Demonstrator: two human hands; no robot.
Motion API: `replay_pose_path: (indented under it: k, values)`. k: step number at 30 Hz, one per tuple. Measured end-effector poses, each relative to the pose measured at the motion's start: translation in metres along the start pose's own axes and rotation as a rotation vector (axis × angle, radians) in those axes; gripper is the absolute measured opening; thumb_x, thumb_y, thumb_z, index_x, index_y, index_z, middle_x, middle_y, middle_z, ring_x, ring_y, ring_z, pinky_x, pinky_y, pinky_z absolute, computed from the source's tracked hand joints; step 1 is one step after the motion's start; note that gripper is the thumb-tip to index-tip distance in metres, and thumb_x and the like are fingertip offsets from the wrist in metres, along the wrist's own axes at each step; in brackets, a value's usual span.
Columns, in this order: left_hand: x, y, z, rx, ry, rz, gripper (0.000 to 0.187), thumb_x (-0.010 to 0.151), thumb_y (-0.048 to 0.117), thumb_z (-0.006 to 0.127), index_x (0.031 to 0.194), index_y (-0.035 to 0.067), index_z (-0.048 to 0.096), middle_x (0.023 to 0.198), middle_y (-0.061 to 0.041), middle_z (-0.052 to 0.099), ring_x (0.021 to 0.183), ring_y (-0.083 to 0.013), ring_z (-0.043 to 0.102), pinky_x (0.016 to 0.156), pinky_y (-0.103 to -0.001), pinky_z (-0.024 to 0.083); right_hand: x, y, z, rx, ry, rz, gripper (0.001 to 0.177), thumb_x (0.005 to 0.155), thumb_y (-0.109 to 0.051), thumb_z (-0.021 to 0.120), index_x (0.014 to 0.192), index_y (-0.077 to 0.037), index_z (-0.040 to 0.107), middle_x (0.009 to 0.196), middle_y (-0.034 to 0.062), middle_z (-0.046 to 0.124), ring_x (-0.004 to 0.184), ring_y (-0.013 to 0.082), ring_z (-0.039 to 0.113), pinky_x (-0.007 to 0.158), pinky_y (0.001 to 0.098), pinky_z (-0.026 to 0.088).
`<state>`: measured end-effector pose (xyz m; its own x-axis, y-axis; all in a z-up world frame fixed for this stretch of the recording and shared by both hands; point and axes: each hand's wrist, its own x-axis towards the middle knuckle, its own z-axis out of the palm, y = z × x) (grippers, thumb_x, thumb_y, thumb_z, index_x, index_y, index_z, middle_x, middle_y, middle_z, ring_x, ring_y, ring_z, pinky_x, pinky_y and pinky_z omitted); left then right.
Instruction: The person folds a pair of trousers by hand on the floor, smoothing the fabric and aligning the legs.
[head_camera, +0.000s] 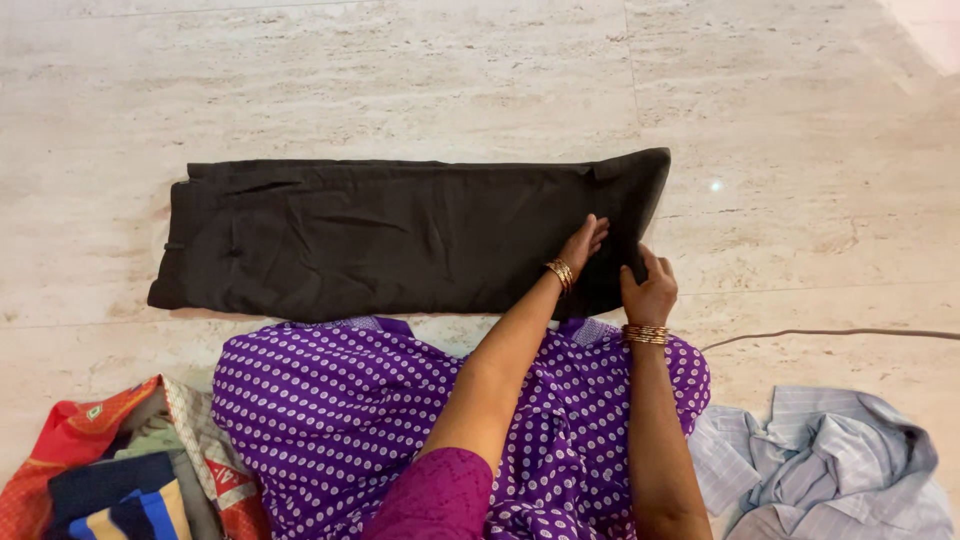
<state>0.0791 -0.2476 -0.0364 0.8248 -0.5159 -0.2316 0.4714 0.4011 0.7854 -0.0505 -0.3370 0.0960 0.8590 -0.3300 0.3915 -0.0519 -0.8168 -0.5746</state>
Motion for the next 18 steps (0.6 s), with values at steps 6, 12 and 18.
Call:
replay_pose_path:
  k: [6,12,18]
  values:
    - [0.002,0.021,-0.038,-0.147,0.032,-0.175,0.104,0.087,0.083,0.035,0.158,0.007,0.034,0.162,-0.012,0.038,0.146,-0.0269,0.038,0.12,-0.046,0.029,-0.013,-0.056,0.004,0.003,-0.085,-0.126,0.046,0.082,-0.004,0.077,0.126,-0.014,0.072,0.097,0.0088,0.068,0.083,0.0253,0.069,0.072,0.0373,0.058]
    - [0.0,0.085,-0.076,-0.251,0.076,-0.054,0.102,0.084,0.085,0.05,0.147,0.005,0.054,0.137,-0.017,0.063,0.118,-0.0268,0.062,0.101,-0.044,0.051,-0.037,-0.091,0.014,0.009,-0.273,-0.249,0.055,0.077,-0.002,0.072,0.13,-0.018,0.07,0.099,0.008,0.063,0.085,0.0274,0.066,0.073,0.0384,0.057]
    - [-0.004,0.126,-0.103,-0.154,0.19,-0.047,0.078,0.08,0.062,0.072,0.132,0.006,0.061,0.123,-0.01,0.069,0.111,-0.0229,0.066,0.096,-0.042,0.054,-0.042,-0.096,0.029,-0.025,-0.394,-0.314,0.057,0.077,-0.006,0.074,0.132,-0.017,0.066,0.103,0.0078,0.062,0.095,0.0283,0.065,0.079,0.0399,0.056]
